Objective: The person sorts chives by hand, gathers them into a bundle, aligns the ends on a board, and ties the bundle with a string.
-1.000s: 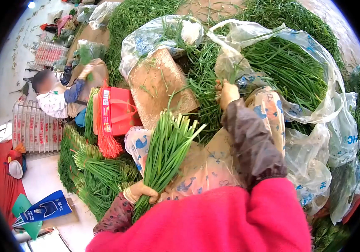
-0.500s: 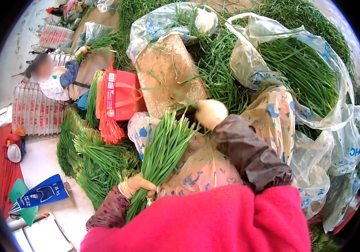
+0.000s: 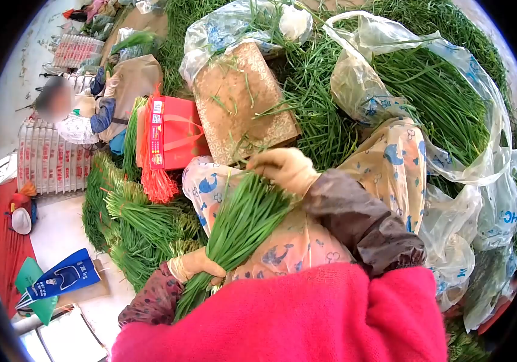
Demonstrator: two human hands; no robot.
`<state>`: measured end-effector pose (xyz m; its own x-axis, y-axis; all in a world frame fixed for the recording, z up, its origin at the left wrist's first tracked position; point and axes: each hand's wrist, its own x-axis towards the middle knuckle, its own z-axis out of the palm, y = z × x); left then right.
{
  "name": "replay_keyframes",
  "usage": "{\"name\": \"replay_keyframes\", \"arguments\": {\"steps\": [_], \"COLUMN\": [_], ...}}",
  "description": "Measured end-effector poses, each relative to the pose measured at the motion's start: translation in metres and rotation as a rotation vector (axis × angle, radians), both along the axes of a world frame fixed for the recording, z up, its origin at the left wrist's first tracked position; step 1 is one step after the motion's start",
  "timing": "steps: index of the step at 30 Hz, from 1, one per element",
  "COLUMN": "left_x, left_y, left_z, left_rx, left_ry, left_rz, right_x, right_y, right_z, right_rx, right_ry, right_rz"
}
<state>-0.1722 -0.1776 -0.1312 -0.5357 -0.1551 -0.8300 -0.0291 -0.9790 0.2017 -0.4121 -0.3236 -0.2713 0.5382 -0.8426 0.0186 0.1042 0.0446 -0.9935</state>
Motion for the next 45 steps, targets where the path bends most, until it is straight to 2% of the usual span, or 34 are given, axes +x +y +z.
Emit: {"name": "replay_keyframes", "arguments": {"steps": [2, 4, 6, 7, 8, 9, 10, 11, 12, 14, 15, 16, 18, 20, 21, 22, 24, 25, 26, 28, 30, 32, 34, 36, 38, 39, 40, 42, 44, 45], "left_x": [-0.006, -0.003, -0.003, -0.004, -0.005, -0.006, -0.005, -0.003, -0.003, -0.013, -0.009, -0.005, 0.007, 0.017, 0.015, 0.015, 0.015, 0.011, 0.009, 0.009, 0.015, 0.024, 0.031, 0.036, 0.041, 0.040, 0.039, 0.034, 0.033, 0.035], "left_y": [-0.001, -0.001, -0.003, -0.004, -0.006, -0.008, -0.009, -0.009, -0.010, -0.025, -0.020, -0.016, -0.010, -0.005, -0.005, -0.003, -0.002, -0.001, -0.005, -0.013, -0.011, -0.008, -0.006, 0.001, 0.007, 0.009, 0.010, 0.013, 0.016, 0.017], "left_z": [0.003, 0.002, 0.001, 0.001, 0.002, 0.001, -0.002, -0.008, -0.012, 0.000, 0.001, 0.002, 0.000, -0.003, 0.001, 0.001, 0.001, 0.004, 0.007, 0.012, 0.004, -0.011, -0.024, -0.036, -0.047, -0.051, -0.054, -0.060, -0.063, -0.062], "left_rx": [-0.107, -0.110, -0.156, -0.156, -0.177, -0.198, -0.197, -0.295, -0.394, -0.526, -0.670, -0.811, -0.771, -0.698, -0.718, -0.716, -0.888, -1.049, -1.051, -1.111, -1.325, -1.362, -1.423, -1.449, -1.486, -1.576, -1.574, -1.670, -1.695, -1.633], "left_ry": [-0.099, -0.059, -0.078, -0.076, -0.082, -0.087, -0.081, -0.110, -0.138, -0.130, -0.269, -0.411, -0.447, -0.526, -0.546, -0.541, -0.612, -0.689, -0.691, -1.037, -1.225, -1.330, -1.504, -1.533, -1.539, -1.535, -1.532, -1.529, -1.538, -1.551], "left_rz": [-0.154, -0.165, -0.262, -0.264, -0.257, -0.255, -0.268, -0.357, -0.446, -0.635, -0.698, -0.754, -0.807, -0.903, -0.910, -0.907, -0.907, -0.907, -0.903, -1.251, -1.182, -1.184, -1.102, -1.057, -1.171, -1.130, -1.127, -1.098, -1.076, -1.155], "right_x": [-0.018, -0.036, -0.044, -0.045, -0.032, -0.025, -0.012, 0.007, 0.018, 0.039, 0.047, 0.044, 0.033, 0.003, -0.014, -0.027, -0.046, -0.051, -0.054, -0.058, -0.057, -0.061, -0.065, -0.073, -0.083, -0.089, -0.094, -0.101, -0.112, -0.121], "right_y": [-0.014, -0.034, -0.047, -0.052, -0.042, -0.039, -0.050, -0.044, -0.028, 0.004, 0.017, 0.015, -0.001, -0.015, -0.025, -0.023, -0.023, -0.022, -0.022, -0.027, -0.024, -0.020, -0.012, -0.011, -0.012, -0.009, -0.009, -0.014, -0.024, -0.030], "right_z": [0.001, -0.009, -0.017, 0.014, 0.015, 0.046, 0.071, 0.103, 0.110, 0.097, 0.102, 0.099, 0.094, 0.063, 0.070, 0.063, 0.072, 0.069, 0.063, 0.068, 0.073, 0.083, 0.093, 0.102, 0.105, 0.102, 0.101, 0.105, 0.102, 0.098], "right_rx": [0.531, 0.567, 0.254, -0.004, -0.541, -0.592, -0.619, -0.526, -0.605, -0.734, -0.789, -0.784, -0.464, -0.325, -0.190, -0.155, -0.067, -0.067, -0.148, -0.252, -0.397, -0.457, -0.510, -0.480, -0.431, -0.403, -0.401, -0.280, -0.022, 0.142], "right_ry": [0.055, 0.075, 0.470, 0.843, 1.079, 1.062, 0.933, 0.987, 0.666, 0.426, 0.304, 0.306, 0.686, 0.677, 0.662, 0.642, 0.881, 0.886, 0.869, 0.857, 0.968, 0.912, 0.937, 0.927, 0.804, 0.617, 0.619, 0.547, 0.476, 0.503], "right_rz": [-0.079, -0.288, -0.368, -0.193, -0.418, -0.245, 0.137, 0.462, 0.505, 0.640, 0.710, 0.707, 1.031, 1.008, 1.099, 1.091, 1.110, 1.111, 1.058, 0.981, 0.770, 0.713, 0.549, 0.521, 0.670, 0.610, 0.612, 0.531, 0.425, 0.321]}}
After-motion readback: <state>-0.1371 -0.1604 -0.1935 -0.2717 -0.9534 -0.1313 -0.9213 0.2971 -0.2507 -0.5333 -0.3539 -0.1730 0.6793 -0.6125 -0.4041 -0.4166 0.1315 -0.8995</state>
